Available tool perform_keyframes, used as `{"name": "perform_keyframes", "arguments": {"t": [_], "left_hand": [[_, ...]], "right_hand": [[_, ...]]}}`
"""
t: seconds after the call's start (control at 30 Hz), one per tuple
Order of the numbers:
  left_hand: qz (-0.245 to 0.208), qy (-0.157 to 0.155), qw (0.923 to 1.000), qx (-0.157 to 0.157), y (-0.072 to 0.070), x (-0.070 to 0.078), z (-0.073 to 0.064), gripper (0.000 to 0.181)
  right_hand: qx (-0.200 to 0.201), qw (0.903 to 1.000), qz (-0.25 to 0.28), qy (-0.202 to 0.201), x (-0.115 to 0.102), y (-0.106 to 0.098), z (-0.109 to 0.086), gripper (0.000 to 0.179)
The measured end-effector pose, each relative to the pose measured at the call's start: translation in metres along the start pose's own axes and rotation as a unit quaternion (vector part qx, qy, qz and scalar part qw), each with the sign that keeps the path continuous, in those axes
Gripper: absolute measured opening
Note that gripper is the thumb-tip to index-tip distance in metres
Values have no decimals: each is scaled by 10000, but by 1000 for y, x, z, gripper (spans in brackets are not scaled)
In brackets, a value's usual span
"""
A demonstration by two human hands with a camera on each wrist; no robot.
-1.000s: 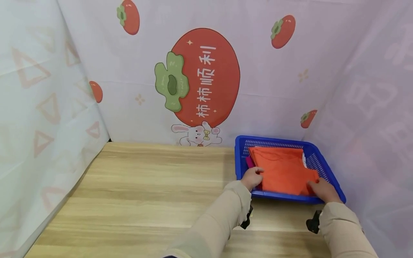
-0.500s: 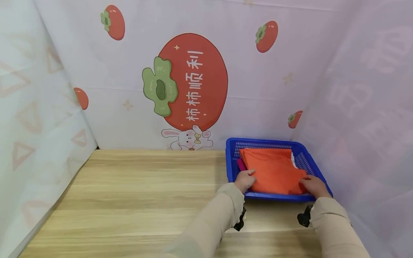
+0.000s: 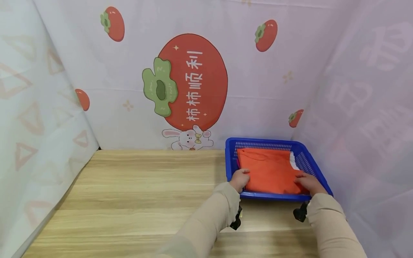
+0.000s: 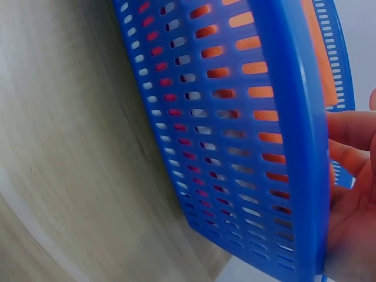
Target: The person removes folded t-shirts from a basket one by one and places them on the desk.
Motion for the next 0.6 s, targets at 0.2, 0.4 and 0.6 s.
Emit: {"name": "perform_keyframes", "arguments": {"t": [0.2, 0.4, 0.6], "left_hand": [[-79, -145, 9994, -301, 0, -3, -2, 46], [-192, -181, 9968, -758, 2, -2, -4, 50], [-369, -452, 9918, -1140, 4, -4, -3, 55]], "right_hand": [[26, 9989, 468, -44, 2, 4, 4, 51], [206, 9960, 859, -99, 5, 5, 5, 49], [26, 9929, 1178, -172, 9, 3, 2, 43]]}}
Point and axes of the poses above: each hand's wrist, its own z-axis towards the middle knuckle, its own y-axis out of the palm, x = y × z, the point moved 5 cm from there along z, towards the middle knuckle, and after that the axes turned 3 degrees about -y, right-handed, at the moved point
